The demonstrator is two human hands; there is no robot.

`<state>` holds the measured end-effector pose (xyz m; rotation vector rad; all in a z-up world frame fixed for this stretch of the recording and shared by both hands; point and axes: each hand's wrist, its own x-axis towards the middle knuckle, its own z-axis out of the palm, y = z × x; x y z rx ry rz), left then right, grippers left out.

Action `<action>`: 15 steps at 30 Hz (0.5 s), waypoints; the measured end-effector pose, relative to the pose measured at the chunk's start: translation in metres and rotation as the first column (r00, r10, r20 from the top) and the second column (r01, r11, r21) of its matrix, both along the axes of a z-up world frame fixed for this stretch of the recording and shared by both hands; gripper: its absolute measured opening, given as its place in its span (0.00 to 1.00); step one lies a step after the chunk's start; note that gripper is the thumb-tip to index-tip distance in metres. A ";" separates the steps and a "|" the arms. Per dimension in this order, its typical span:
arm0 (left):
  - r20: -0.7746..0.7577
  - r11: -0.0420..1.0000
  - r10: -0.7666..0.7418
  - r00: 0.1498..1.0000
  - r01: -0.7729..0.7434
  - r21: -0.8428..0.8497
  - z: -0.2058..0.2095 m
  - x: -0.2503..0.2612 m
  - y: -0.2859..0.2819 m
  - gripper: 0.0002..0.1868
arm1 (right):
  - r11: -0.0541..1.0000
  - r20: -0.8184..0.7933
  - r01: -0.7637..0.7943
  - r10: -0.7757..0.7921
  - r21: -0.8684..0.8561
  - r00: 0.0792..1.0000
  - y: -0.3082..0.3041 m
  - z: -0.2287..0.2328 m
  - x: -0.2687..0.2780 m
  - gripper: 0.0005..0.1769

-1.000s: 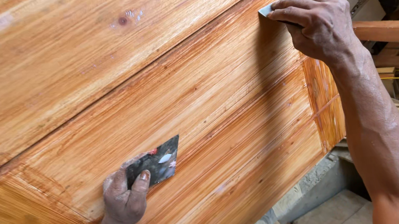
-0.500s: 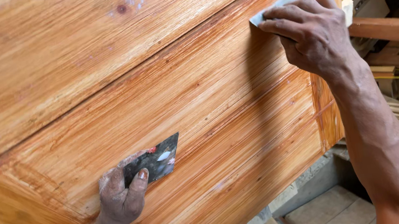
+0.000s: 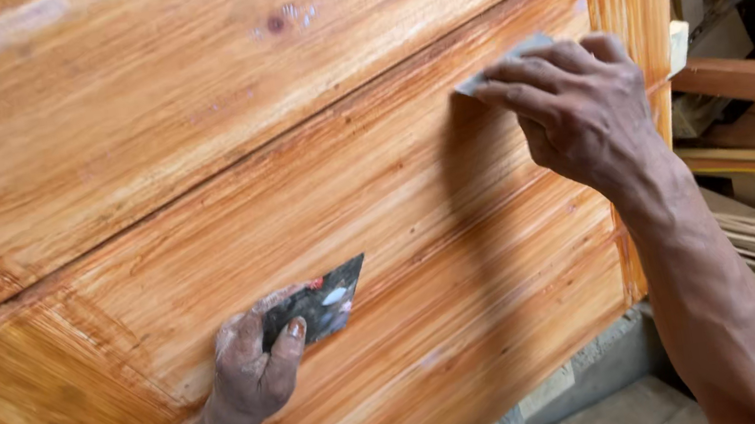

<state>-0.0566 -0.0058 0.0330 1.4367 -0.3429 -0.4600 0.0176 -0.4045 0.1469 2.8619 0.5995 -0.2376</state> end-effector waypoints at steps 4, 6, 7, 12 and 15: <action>-0.052 0.999 -0.022 0.998 0.024 0.037 0.005 -0.003 0.005 0.16 | 1.000 0.023 0.011 -0.011 -0.028 1.000 0.018 -0.006 -0.005 0.12; -0.063 1.000 -0.010 0.998 0.010 0.000 0.004 -0.001 0.002 0.16 | 0.999 0.003 -0.022 0.022 -0.027 1.000 0.023 -0.003 -0.001 0.13; -0.071 1.000 0.000 0.997 -0.002 -0.024 0.004 -0.003 0.000 0.16 | 0.998 -0.009 -0.036 0.036 -0.051 0.999 0.024 -0.002 0.003 0.14; 0.002 0.999 -0.038 0.999 0.038 -0.025 -0.001 0.001 0.002 0.15 | 0.998 0.030 0.066 -0.066 -0.008 0.997 0.031 -0.001 0.001 0.11; -0.113 0.980 -0.115 0.987 0.094 -0.173 0.004 0.000 0.005 0.14 | 0.999 0.018 0.050 -0.050 0.019 0.999 0.041 -0.002 -0.003 0.11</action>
